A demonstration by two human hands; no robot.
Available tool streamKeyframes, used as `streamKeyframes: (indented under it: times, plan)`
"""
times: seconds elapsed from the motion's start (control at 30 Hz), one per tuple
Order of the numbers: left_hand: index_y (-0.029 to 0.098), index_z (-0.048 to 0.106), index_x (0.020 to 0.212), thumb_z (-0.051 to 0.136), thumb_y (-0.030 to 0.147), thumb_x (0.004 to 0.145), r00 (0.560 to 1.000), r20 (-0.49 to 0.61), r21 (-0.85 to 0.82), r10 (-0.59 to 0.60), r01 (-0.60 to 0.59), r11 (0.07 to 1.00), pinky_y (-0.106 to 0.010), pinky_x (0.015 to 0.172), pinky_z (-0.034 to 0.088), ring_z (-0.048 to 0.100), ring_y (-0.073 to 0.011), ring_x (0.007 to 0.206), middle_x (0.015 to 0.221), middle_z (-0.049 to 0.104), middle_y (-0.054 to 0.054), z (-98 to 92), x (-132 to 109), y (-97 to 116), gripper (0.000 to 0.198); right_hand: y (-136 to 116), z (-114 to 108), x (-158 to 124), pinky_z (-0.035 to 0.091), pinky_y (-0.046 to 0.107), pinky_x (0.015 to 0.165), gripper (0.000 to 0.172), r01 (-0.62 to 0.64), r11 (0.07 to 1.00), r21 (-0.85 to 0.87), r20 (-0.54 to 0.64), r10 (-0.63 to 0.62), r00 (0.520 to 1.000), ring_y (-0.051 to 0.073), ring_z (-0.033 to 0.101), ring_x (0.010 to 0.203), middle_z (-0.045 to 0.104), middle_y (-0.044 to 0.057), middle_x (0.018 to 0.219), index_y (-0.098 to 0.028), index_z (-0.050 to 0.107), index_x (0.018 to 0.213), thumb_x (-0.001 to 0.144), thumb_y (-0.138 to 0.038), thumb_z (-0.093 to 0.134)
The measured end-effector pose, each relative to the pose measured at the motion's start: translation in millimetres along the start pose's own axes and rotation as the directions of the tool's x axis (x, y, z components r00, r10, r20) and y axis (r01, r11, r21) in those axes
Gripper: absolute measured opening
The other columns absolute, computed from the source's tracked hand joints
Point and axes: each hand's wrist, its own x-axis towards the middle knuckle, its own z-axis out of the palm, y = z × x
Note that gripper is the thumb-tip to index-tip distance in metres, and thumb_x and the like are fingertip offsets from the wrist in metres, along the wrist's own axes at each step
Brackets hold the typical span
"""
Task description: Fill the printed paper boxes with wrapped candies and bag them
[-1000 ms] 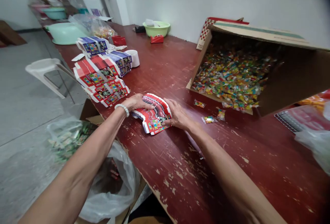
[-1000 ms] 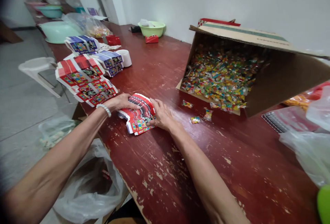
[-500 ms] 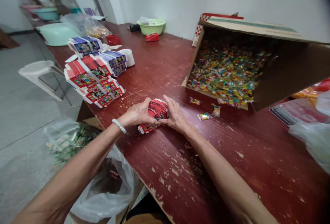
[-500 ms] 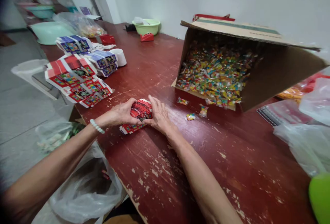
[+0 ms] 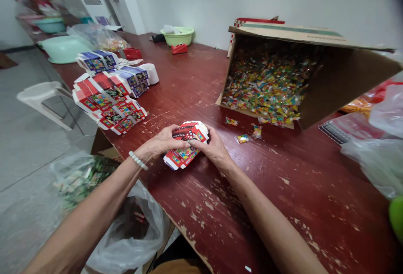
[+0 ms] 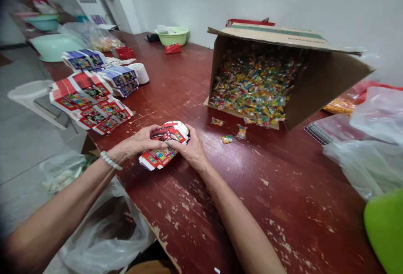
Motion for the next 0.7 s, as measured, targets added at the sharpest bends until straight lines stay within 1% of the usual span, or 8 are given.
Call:
streamKeyframes:
  times: [0.07,0.13,0.2,0.27,0.4,0.47,0.57,0.7]
  plan:
    - [0.016,0.059,0.105,0.088,0.036,0.051,0.998,0.035,-0.145,-0.045,0.050,0.988,-0.035,0.071,0.058,0.072,-0.0232,0.076,0.088,0.073,-0.002,4.4,-4,2,0.064,-5,1,-4,0.054,0.035,0.090,0.070,0.010,0.997,0.074,-0.010,-0.009,1.000,0.021,0.066,0.101,0.069,0.008,0.118,-0.019,0.056,0.129,0.069,-0.044,0.084]
    - [0.016,0.059,0.103,0.090,0.032,0.051,0.993,0.076,-0.246,-0.087,0.103,0.964,-0.034,0.069,0.059,0.071,-0.0214,0.072,0.085,0.073,-0.002,6.6,-8,3,0.063,-6,-1,-7,0.055,0.029,0.076,0.063,-0.007,0.991,0.131,0.008,0.006,1.000,0.018,0.066,0.091,0.070,0.007,0.114,-0.020,0.059,0.127,0.074,-0.046,0.080]
    - [0.015,0.060,0.101,0.090,0.029,0.052,0.988,0.116,-0.304,-0.105,0.136,0.943,-0.031,0.067,0.059,0.071,-0.0194,0.068,0.082,0.074,-0.003,6.8,-10,3,0.059,-6,-4,-9,0.052,0.022,0.060,0.057,-0.040,0.982,0.183,0.049,0.032,0.998,0.015,0.064,0.081,0.070,0.005,0.112,-0.021,0.061,0.126,0.077,-0.048,0.076]
    - [0.015,0.062,0.100,0.090,0.028,0.053,0.984,0.141,-0.348,-0.105,0.149,0.925,-0.029,0.064,0.059,0.070,-0.0177,0.066,0.081,0.075,-0.003,6.0,-13,2,0.056,-6,-8,-11,0.048,0.019,0.053,0.054,-0.073,0.968,0.239,0.087,0.053,0.995,0.012,0.063,0.075,0.070,0.004,0.110,-0.023,0.063,0.125,0.079,-0.049,0.074]
    - [0.013,0.064,0.102,0.090,0.028,0.056,0.979,0.168,-0.403,-0.116,0.176,0.898,-0.029,0.063,0.060,0.071,-0.0181,0.067,0.085,0.076,-0.006,5.2,-17,1,0.055,-8,-14,-15,0.051,0.019,0.055,0.050,-0.141,0.919,0.369,0.131,0.099,0.986,0.010,0.063,0.071,0.071,0.003,0.102,-0.023,0.064,0.121,0.080,-0.049,0.074]
    - [0.012,0.065,0.103,0.090,0.027,0.057,0.979,0.170,-0.421,-0.109,0.173,0.890,-0.029,0.065,0.060,0.072,-0.0187,0.069,0.087,0.077,-0.007,5.8,-19,0,0.054,-9,-15,-18,0.052,0.019,0.058,0.050,-0.145,0.907,0.394,0.136,0.098,0.986,0.011,0.064,0.074,0.070,0.004,0.107,-0.023,0.064,0.121,0.079,-0.048,0.075]
    - [0.012,0.066,0.099,0.089,0.026,0.057,0.981,0.170,-0.434,-0.089,0.155,0.888,-0.028,0.065,0.060,0.072,-0.0188,0.067,0.084,0.077,-0.007,8.1,-21,0,0.050,-10,-16,-23,0.054,0.021,0.060,0.061,-0.115,0.911,0.396,0.083,0.089,0.993,0.014,0.065,0.087,0.064,0.006,0.122,-0.026,0.059,0.126,0.073,-0.045,0.081]
    - [0.014,0.066,0.095,0.090,0.025,0.055,0.986,0.133,-0.431,-0.099,0.147,0.890,-0.028,0.064,0.060,0.072,-0.0183,0.066,0.081,0.076,-0.005,12.6,-23,4,0.049,-11,-15,-29,0.055,0.023,0.058,0.071,-0.085,0.933,0.351,-0.048,0.109,0.993,0.014,0.064,0.083,0.057,0.007,0.130,-0.026,0.054,0.129,0.067,-0.045,0.084]
